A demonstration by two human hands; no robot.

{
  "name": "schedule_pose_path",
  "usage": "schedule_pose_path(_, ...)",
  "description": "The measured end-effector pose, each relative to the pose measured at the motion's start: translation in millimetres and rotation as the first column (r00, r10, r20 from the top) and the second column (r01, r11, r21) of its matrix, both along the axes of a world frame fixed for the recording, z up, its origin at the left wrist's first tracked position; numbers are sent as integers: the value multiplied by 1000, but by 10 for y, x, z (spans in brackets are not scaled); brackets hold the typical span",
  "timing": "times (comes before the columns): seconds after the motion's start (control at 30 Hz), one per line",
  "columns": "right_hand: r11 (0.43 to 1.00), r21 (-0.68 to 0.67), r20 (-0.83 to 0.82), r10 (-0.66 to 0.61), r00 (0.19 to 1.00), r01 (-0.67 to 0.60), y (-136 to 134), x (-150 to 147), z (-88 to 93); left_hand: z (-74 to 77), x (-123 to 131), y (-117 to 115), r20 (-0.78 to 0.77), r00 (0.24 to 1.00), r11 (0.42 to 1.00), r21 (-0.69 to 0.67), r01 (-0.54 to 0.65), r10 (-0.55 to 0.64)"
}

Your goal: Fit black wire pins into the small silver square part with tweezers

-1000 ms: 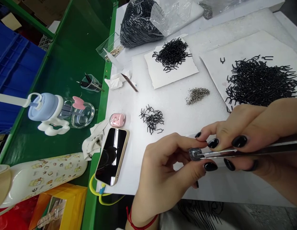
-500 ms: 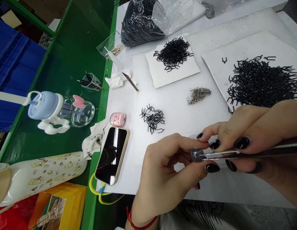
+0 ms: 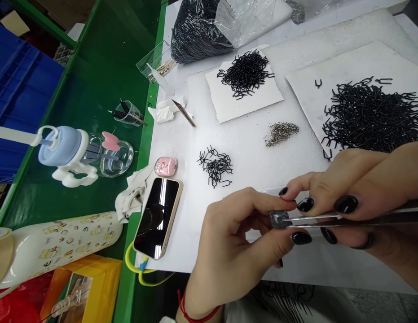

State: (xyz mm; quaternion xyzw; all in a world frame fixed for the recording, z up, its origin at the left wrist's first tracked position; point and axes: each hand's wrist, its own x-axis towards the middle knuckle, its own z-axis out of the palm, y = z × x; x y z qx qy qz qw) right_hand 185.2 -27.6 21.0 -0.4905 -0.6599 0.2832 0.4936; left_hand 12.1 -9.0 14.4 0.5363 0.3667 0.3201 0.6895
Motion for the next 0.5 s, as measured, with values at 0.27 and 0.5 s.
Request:
schedule_pose_path(0.27,976,-74,-366,163,916,-204,-86,131,48,-15,-15,-13,24,999,1000,-11,-23,23)
schedule_pose_path(0.5,980,-64,-390,150,908,-190,-93,122,56,-19,-13,0,37,999,1000,-12,-18,18)
